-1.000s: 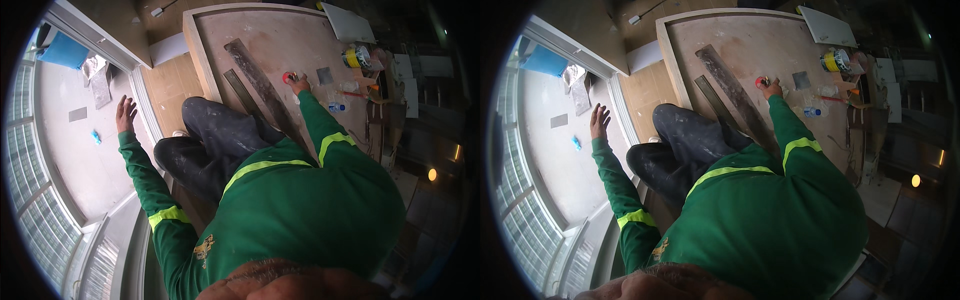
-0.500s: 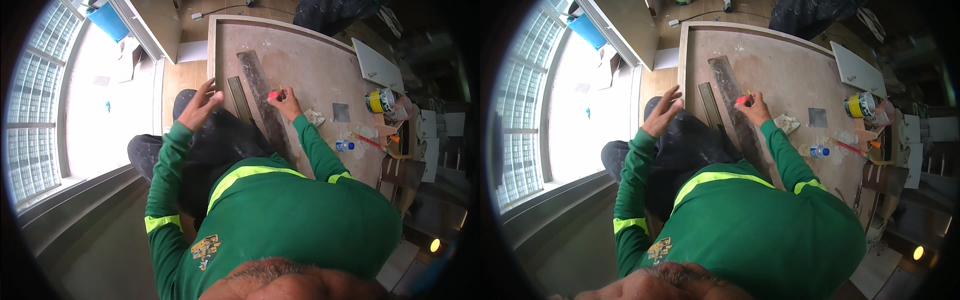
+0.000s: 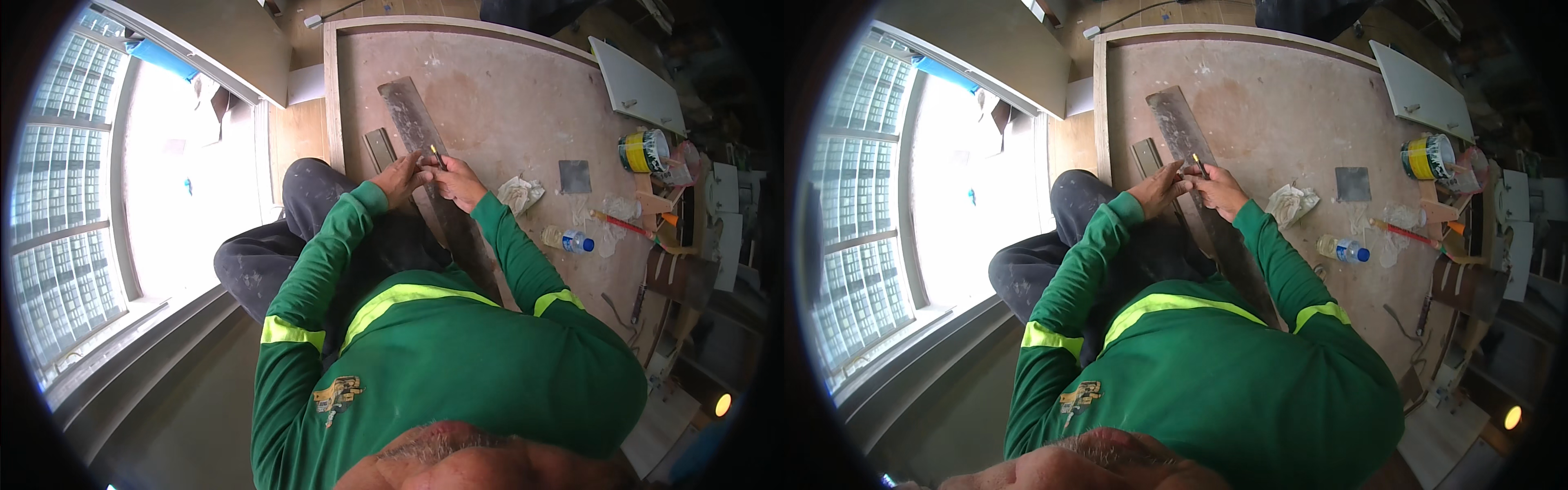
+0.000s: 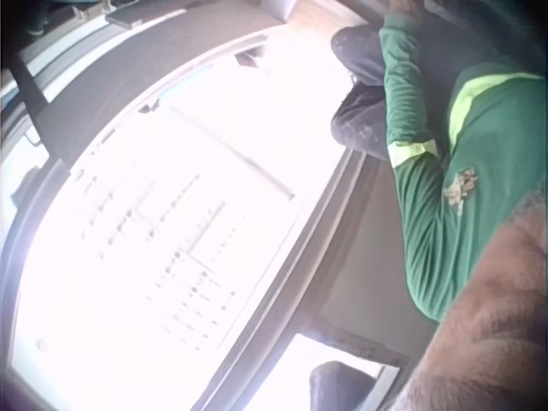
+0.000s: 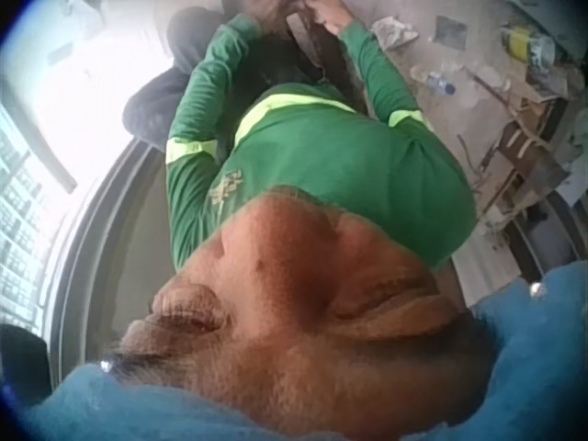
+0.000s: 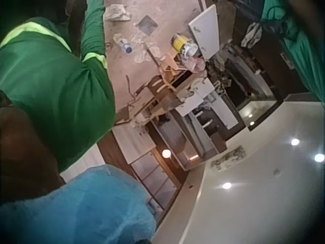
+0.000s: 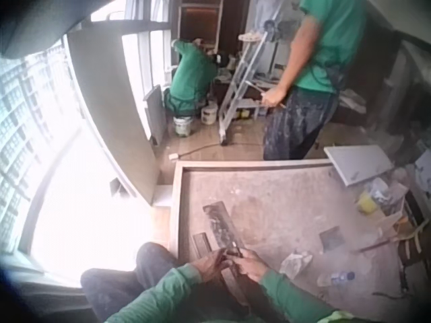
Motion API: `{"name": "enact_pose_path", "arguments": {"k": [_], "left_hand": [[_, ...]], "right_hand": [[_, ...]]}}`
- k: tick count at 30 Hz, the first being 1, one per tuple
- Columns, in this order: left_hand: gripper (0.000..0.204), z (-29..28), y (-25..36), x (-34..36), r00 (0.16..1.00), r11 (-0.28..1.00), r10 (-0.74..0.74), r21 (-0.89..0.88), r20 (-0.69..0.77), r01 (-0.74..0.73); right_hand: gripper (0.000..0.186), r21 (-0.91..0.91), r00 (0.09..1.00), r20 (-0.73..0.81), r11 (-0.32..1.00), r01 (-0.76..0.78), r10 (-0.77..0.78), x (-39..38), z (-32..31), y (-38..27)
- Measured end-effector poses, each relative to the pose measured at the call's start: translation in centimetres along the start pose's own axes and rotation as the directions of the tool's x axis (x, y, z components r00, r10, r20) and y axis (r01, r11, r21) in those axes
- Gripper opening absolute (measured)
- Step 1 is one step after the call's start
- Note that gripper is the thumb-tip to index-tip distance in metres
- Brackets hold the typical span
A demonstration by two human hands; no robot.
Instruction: The person measures a long wooden plank with a tape measure and marks it with a pencil. They then use a utility knife to score the plank along the marked line.
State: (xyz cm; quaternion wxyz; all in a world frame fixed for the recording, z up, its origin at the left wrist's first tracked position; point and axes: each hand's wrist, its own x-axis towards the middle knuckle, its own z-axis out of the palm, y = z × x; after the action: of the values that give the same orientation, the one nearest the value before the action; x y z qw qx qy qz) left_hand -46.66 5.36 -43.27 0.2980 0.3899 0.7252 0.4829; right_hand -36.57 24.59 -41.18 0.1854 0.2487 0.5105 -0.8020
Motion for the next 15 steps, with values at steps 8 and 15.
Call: {"name": "enact_pose_path", "arguments": {"k": [8,15], "left_hand": [[0.064,-8.3,1.2,8.5,0.866,0.733,-0.489,0.489,-0.106,0.474],[0.046,-10.9,-5.4,15.6,0.778,0.56,-0.481,0.541,-0.404,0.628]], "right_hand": [[0.01,0.206,0.981,-0.089,0.96,0.188,-0.173,12.3,-3.8,-4.3],[0.023,-0.702,0.646,-0.436,0.686,0.191,-0.626,27.3,-8.7,-6.1]]}}
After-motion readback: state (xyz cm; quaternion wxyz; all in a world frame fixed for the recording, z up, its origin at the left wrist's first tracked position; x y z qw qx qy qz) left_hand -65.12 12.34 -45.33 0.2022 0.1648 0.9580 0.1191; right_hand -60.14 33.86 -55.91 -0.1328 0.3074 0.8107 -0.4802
